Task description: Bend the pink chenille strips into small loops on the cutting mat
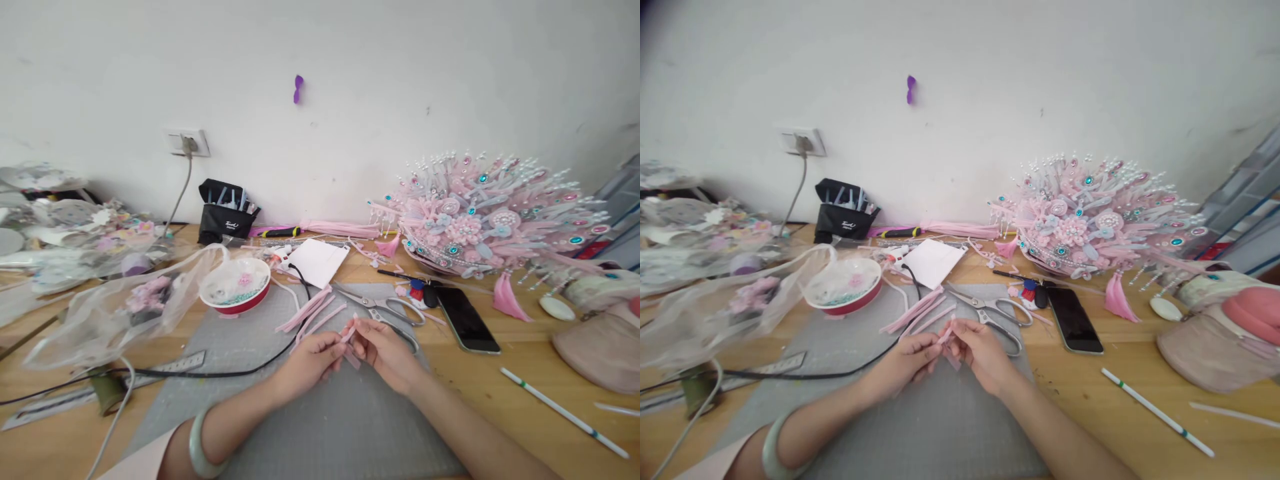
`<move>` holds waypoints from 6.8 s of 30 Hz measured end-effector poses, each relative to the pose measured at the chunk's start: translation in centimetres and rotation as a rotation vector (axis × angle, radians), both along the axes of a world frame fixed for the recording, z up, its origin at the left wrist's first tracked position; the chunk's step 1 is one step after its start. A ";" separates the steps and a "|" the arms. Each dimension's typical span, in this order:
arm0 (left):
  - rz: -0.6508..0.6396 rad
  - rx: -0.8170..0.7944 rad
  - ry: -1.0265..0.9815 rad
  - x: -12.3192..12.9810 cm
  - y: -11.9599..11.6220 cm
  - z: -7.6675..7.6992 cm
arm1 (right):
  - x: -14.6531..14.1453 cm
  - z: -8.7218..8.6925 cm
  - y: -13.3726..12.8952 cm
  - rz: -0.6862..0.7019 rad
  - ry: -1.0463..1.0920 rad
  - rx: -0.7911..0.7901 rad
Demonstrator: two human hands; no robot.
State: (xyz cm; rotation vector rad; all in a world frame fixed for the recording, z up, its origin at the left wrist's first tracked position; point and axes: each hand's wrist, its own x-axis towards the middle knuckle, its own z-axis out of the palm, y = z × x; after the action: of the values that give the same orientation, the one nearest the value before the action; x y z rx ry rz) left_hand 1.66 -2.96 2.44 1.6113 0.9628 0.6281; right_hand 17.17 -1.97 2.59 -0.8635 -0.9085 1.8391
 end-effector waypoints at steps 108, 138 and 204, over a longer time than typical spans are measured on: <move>0.065 -0.215 -0.183 -0.4 0.2 -0.1 | 0.7 0.7 0.2 0.089 -0.379 0.078; 0.033 -0.675 -0.718 0.6 -0.9 0.1 | -1.1 -0.6 -0.9 -0.131 -0.093 0.075; 0.202 -0.633 -0.620 0.6 -0.8 -0.5 | -0.4 -0.4 -0.3 -0.040 -0.351 0.184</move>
State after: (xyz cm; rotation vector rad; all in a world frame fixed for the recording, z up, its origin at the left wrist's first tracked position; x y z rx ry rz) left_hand 2.25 -3.74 1.93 0.6969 0.7478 0.7971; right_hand 16.73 -2.25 2.19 -1.0973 -1.2477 1.5655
